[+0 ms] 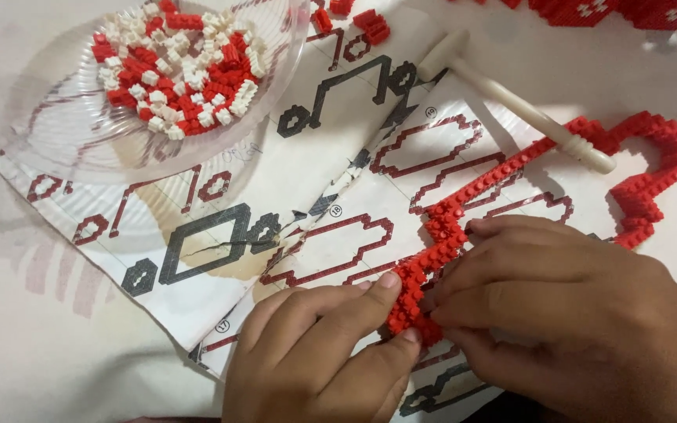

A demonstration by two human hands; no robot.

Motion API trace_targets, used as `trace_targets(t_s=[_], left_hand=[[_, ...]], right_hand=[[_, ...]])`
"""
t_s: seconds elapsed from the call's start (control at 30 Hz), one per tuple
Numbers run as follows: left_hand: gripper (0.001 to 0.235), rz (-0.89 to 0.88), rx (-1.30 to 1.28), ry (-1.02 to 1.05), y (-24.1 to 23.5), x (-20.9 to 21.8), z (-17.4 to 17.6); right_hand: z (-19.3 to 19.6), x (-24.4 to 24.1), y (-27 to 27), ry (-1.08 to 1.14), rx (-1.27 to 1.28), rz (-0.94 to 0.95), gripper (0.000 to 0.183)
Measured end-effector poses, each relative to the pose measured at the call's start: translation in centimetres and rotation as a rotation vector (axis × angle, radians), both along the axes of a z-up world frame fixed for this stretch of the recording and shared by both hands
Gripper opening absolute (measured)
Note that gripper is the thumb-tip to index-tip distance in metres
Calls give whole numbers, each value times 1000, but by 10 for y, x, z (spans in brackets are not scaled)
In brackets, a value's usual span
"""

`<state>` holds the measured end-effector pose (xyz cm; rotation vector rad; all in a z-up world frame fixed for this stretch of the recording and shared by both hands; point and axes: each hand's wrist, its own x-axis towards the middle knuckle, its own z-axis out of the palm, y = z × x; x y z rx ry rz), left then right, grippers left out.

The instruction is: Assembling a decorative object from small interlocking plastic pieces following a diagram on an instruction sheet.

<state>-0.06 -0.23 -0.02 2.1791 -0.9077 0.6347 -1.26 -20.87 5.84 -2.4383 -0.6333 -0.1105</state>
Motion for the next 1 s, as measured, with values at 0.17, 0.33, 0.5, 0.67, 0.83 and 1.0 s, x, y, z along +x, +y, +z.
trace_targets(t_s=[0.17,0.33,0.5,0.67,0.83,1.0], left_hand=[[10,7,-5,-10,-1,0,-2],[13,11,4,-11,-1,1,0],[13,10,-15,5,-2,0,3],[14,20,-18,5,-2,-1,2],[14,6,-14,-12,-2,0,2],[13,13,-6,4,-2,0,1]], right_hand=[[-4,0,-2,-64,-54,40,7],[-5,0,-5,-62,-65,73,5],[-5,0,-2,-78,-66,52,6],[-6,0,-3,-73,-71,72,4],[-4,-1,-3,-61,-71,72,4],[-5,0,-3,-76,-74,73,6]])
